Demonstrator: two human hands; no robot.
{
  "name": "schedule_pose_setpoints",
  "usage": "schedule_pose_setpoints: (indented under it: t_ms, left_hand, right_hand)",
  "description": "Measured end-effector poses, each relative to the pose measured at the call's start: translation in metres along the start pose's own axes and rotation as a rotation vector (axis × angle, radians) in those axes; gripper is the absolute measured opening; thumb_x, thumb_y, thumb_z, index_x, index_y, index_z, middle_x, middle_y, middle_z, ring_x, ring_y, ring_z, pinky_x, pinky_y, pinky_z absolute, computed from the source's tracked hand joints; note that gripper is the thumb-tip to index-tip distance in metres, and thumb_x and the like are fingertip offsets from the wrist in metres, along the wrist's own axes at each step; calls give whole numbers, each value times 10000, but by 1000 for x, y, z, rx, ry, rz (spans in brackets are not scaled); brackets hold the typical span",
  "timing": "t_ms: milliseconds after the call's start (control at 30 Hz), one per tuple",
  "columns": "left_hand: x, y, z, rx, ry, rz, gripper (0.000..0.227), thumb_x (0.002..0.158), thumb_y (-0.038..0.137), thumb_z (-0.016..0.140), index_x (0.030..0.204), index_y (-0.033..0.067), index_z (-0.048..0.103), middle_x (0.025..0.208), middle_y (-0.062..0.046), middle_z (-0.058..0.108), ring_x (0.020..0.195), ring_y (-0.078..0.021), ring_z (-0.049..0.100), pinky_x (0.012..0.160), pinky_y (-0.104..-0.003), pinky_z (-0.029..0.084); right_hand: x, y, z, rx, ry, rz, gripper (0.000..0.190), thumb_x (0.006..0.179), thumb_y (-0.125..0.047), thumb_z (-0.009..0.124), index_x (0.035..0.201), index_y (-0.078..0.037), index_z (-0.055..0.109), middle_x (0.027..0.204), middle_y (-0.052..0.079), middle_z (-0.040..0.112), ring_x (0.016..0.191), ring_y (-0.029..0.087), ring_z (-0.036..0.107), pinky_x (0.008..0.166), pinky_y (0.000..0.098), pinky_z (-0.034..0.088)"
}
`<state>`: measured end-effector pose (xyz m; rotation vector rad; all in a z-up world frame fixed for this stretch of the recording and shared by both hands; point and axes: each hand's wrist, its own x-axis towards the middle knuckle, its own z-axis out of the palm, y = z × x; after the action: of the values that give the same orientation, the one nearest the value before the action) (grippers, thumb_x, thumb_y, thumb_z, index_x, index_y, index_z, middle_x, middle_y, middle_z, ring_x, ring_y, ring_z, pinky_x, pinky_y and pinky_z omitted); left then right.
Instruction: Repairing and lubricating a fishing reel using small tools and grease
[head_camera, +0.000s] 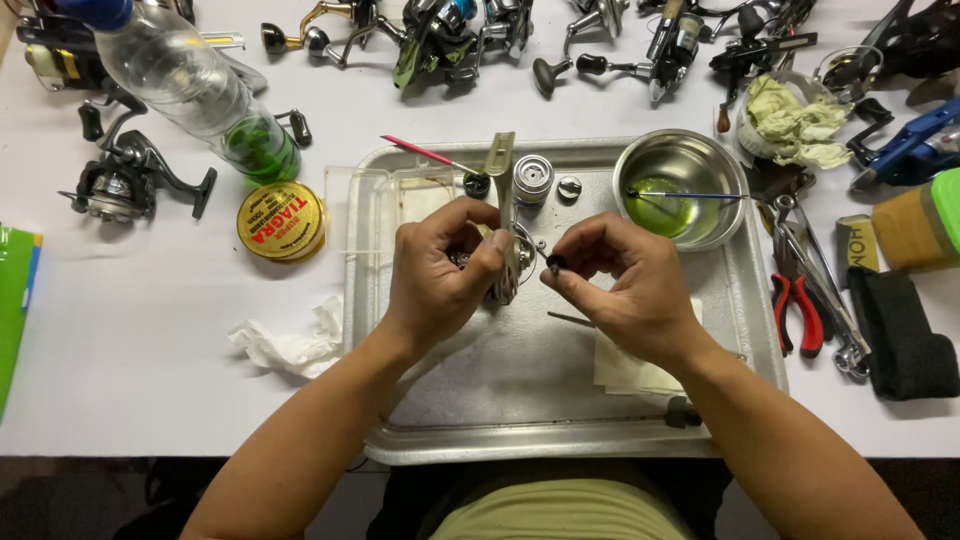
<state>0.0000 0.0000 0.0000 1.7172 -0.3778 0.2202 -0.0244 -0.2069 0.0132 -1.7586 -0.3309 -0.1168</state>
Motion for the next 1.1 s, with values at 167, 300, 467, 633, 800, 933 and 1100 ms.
schedule_pose_setpoints:
  t_ms: [167, 300, 467, 633, 800, 933, 1100]
  left_hand:
    - [3, -20, 2, -240, 105, -15, 233, 925, 315, 627, 980, 108, 718, 495, 1, 516, 515, -52, 469, 485, -198, 413]
    - [4, -2, 2, -516, 278, -52, 349, 915, 401, 594, 1055, 112, 730, 675, 24, 630, 621, -3, 562, 581, -179, 500]
    - [13, -6, -4, -502, 359, -28, 408, 948, 397, 516, 1041, 54, 715, 738, -53, 646, 609, -56, 559, 550, -200, 475]
    - [14, -6, -3, -564, 362, -19, 427, 968, 379, 461, 1005, 12, 677, 639, -64, 567, 488, -68, 505, 446, -199, 423]
    - [15, 2, -2, -541, 332, 5, 456, 961, 416, 471, 949, 14, 684, 627, -66, 589, 502, -66, 564, 435, -192, 443]
    - [10, 3, 1, -505, 338, 42, 456, 966, 418, 477, 946, 19, 697, 770, -146, 645, 627, -122, 580, 545, -224, 468]
    - [11, 0, 1, -573, 313, 27, 460, 935, 424, 500, 917, 8, 696, 739, -108, 634, 630, -96, 585, 557, -216, 479]
  right_hand:
    - [1, 7, 2, -187, -1, -23, 210, 783, 1, 827, 976, -22, 748, 748, 125, 730, 627, 191, 705, 576, 302, 575]
    - [-3, 18, 10, -440, -106, -119, 181, 777, -58, 824, 951, -68, 774, 712, 135, 740, 584, 272, 705, 512, 341, 563]
    - [-4, 19, 10, -552, -137, -209, 157, 817, -135, 821, 960, -113, 760, 732, 73, 744, 627, 228, 690, 546, 330, 551]
    - [-6, 20, 5, -516, -209, -199, 182, 752, -114, 851, 899, -129, 746, 693, 64, 730, 612, 231, 688, 556, 329, 559]
    - [-10, 28, 9, -560, -418, -309, 180, 740, -146, 842, 852, -179, 704, 605, 47, 658, 568, 252, 667, 541, 362, 557]
    - [-12, 33, 16, -603, -415, -424, 217, 719, -140, 838, 867, -168, 682, 681, 41, 703, 644, 226, 692, 585, 350, 572]
    - [-13, 38, 20, -587, -400, -435, 192, 750, -101, 789, 885, -167, 669, 731, 33, 720, 696, 228, 685, 621, 352, 580]
